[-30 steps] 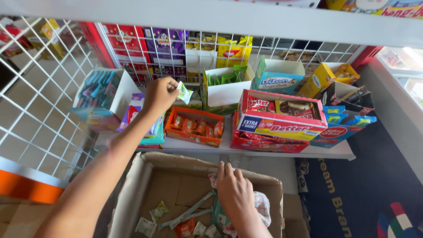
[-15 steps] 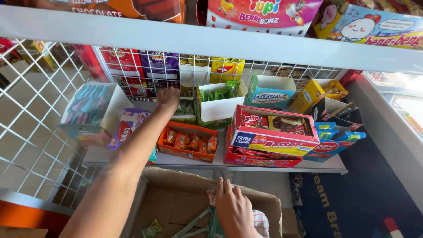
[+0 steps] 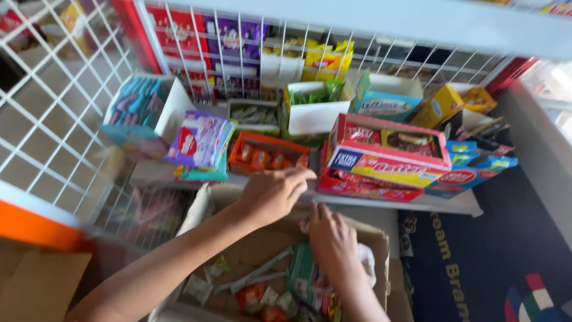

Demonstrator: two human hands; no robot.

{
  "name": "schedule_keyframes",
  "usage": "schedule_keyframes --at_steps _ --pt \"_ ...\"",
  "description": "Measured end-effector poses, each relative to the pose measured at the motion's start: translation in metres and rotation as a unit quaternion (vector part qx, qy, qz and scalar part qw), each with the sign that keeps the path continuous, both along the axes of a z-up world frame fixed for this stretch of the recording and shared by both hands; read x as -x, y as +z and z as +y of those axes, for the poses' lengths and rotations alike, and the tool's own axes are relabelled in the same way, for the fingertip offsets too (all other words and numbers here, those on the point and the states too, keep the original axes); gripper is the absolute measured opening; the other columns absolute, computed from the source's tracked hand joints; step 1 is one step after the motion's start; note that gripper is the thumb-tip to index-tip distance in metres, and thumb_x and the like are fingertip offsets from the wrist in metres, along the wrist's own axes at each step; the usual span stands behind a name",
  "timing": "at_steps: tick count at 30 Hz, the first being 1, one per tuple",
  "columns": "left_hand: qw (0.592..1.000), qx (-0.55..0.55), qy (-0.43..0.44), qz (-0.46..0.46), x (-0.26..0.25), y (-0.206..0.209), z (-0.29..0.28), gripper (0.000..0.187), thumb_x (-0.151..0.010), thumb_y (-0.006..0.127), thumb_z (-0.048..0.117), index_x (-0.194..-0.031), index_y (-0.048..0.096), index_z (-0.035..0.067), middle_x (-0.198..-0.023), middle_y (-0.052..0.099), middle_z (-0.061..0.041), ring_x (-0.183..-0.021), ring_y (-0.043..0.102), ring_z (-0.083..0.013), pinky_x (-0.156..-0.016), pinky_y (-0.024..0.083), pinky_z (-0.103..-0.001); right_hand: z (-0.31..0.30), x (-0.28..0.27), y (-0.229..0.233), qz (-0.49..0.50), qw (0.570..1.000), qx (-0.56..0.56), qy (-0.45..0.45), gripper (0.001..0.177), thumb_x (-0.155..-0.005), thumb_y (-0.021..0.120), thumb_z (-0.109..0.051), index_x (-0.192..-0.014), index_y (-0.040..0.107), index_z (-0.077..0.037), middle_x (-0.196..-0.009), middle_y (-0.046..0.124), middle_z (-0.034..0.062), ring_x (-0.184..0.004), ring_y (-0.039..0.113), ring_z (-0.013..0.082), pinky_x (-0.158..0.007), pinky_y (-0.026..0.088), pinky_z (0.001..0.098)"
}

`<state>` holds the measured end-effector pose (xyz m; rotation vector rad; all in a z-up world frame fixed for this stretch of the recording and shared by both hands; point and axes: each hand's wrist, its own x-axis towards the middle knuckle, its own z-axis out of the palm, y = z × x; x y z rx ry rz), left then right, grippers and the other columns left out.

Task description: Sorting and stocking snack packages from a cardboard box onto display shelves.

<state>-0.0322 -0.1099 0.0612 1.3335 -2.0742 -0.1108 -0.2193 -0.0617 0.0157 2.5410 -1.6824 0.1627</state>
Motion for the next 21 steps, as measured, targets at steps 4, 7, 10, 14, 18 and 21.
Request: schedule_keyframes --at_steps 4,7,10,14,18,21 --pt "0.991 -0.019 -0.127 0.036 -0.012 -0.036 0.027 0.02 -0.091 0.066 0.007 -0.11 0.072 0.012 -0.097 0.077 -0.012 -0.077 0.074 -0.0304 -0.065 0.058 -0.044 0.001 0.01 0.012 -0.015 0.999 0.037 -0.013 0.049 -0.086 0.059 -0.006 -0.135 0.058 -0.003 -0.125 0.065 0.0117 -0.1 0.069 0.0303 -0.068 0.061 0.0421" --pt "0.986 -0.054 -0.135 0.076 -0.023 -0.034 0.032 0.022 -0.092 0.063 0.0 -0.109 0.073 0.011 -0.094 0.076 -0.011 -0.078 0.074 -0.0278 -0.07 0.058 -0.04 0.014 0.007 0.03 -0.061 0.996 0.068 -0.014 0.04 -0.082 0.064 -0.005 -0.122 0.064 -0.006 -0.125 0.066 0.0123 -0.1 0.069 0.03 -0.069 0.06 0.0427" --pt "0.965 -0.087 -0.171 0.178 -0.023 -0.029 0.033 0.02 -0.094 0.06 -0.004 -0.108 0.07 0.006 -0.103 0.074 -0.011 -0.081 0.075 -0.0224 -0.074 0.058 -0.035 0.023 0.005 0.031 -0.132 0.988 0.078 0.026 0.028 -0.079 0.068 -0.007 -0.107 0.07 -0.01 -0.112 0.069 0.0093 -0.1 0.07 0.028 -0.075 0.059 0.043" --pt "0.931 -0.142 -0.202 0.27 -0.02 -0.037 0.039 0.017 -0.098 0.055 -0.006 -0.108 0.066 0.003 -0.12 0.07 -0.01 -0.085 0.075 -0.0147 -0.074 0.062 -0.027 0.028 -0.019 -0.007 0.1 0.953 -0.246 0.143 0.015 -0.091 0.067 -0.018 -0.103 0.075 -0.015 -0.111 0.073 0.0097 -0.105 0.071 0.029 -0.083 0.058 0.043" --pt "0.93 -0.13 -0.207 0.274 -0.011 -0.033 0.044 0.02 -0.098 0.054 -0.007 -0.11 0.067 0.003 -0.122 0.068 -0.01 -0.085 0.075 -0.0156 -0.077 0.062 -0.027 0.038 -0.055 -0.115 0.022 0.96 -0.134 0.246 0.017 -0.087 0.069 -0.015 -0.104 0.073 -0.013 -0.115 0.07 0.0119 -0.112 0.065 0.0345 -0.093 0.053 0.052" --pt "0.912 -0.134 -0.226 0.314 -0.002 -0.024 0.048 0.02 -0.1 0.054 -0.007 -0.111 0.067 0.004 -0.125 0.067 -0.009 -0.089 0.075 -0.0153 -0.075 0.063 -0.026 0.029 -0.097 -0.139 -0.012 0.922 -0.252 0.293 0.036 -0.079 0.069 -0.008 -0.115 0.07 -0.008 -0.132 0.064 0.0165 -0.11 0.064 0.04 -0.088 0.052 0.0544"
